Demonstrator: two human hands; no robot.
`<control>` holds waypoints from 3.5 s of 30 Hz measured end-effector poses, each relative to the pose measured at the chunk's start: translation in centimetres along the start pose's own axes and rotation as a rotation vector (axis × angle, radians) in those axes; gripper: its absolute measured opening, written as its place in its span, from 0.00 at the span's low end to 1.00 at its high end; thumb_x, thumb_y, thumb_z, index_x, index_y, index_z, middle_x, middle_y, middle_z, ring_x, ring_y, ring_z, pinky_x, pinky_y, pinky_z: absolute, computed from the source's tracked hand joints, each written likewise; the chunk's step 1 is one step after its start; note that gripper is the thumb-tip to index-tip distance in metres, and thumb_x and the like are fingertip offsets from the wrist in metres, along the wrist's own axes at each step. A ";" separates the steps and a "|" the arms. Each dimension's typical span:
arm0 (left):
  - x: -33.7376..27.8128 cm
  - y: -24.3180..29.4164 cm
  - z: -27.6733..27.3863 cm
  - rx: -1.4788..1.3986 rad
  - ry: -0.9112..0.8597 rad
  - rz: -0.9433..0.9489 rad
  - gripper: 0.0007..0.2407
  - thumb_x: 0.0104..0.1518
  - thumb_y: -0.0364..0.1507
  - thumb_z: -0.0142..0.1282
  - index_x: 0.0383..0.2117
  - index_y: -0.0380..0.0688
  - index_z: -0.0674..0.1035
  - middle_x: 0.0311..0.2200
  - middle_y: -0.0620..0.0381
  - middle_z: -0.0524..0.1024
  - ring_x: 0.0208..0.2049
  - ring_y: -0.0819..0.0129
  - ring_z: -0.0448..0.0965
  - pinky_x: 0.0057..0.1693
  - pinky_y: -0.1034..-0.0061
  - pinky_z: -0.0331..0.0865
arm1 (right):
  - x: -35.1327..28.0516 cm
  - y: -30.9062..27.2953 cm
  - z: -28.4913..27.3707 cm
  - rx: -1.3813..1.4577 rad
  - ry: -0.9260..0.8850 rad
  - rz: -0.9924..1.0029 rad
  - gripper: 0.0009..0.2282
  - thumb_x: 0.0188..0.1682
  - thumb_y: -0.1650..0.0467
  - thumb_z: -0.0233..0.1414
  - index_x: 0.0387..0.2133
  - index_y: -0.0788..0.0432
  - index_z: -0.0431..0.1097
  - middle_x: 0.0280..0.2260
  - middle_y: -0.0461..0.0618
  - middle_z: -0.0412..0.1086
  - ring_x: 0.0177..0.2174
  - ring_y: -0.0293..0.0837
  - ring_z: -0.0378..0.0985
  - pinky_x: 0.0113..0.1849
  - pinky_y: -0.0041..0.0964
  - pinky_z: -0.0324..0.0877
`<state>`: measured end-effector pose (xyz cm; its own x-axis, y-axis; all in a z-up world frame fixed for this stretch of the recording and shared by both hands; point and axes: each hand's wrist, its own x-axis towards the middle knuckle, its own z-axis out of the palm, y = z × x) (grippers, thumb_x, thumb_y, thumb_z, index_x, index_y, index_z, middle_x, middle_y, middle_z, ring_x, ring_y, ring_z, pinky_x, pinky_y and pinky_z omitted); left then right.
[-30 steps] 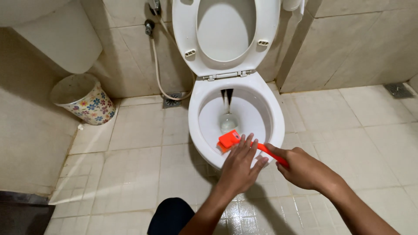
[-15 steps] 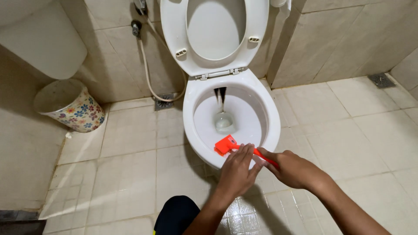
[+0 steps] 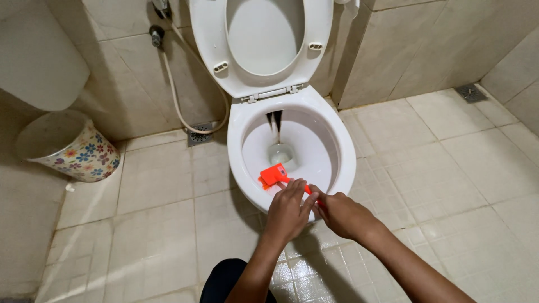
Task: The person uses an orange toilet brush to scrub the inside of a white toilet bowl. They scrub the rim and the interior surfaces thoroughly. After cleaning, the person places the brush on the floor and closes the toilet seat.
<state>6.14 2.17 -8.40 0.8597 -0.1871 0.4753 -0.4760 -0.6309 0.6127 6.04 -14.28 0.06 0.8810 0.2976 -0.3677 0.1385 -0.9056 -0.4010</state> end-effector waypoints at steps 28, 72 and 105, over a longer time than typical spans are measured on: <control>0.0 2.3 -0.8 0.111 -0.153 -0.087 0.30 0.67 0.49 0.43 0.55 0.27 0.74 0.55 0.34 0.75 0.59 0.42 0.74 0.63 0.52 0.66 | -0.1 1.0 -3.6 -0.094 -0.086 -0.082 0.21 0.57 0.64 0.40 0.66 0.39 0.55 0.37 0.63 0.76 0.38 0.63 0.80 0.41 0.59 0.75; 1.4 3.5 -0.2 0.032 -0.121 -0.107 0.26 0.68 0.45 0.45 0.52 0.27 0.76 0.52 0.32 0.76 0.55 0.41 0.76 0.60 0.55 0.68 | 1.1 3.3 -3.2 -0.126 -0.071 -0.109 0.23 0.54 0.69 0.45 0.65 0.42 0.58 0.42 0.62 0.76 0.41 0.60 0.80 0.44 0.54 0.74; 2.2 2.7 -0.9 0.087 -0.204 -0.264 0.26 0.68 0.45 0.38 0.53 0.30 0.76 0.52 0.38 0.77 0.57 0.46 0.76 0.60 0.55 0.68 | 0.7 1.3 -2.8 -0.032 -0.099 -0.067 0.16 0.55 0.64 0.49 0.55 0.50 0.69 0.41 0.61 0.76 0.43 0.60 0.80 0.44 0.54 0.74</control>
<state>6.60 0.74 -5.11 0.9746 -0.1504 0.1659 -0.2223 -0.7376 0.6375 8.09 -16.05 1.64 0.8205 0.3849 -0.4227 0.2115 -0.8913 -0.4010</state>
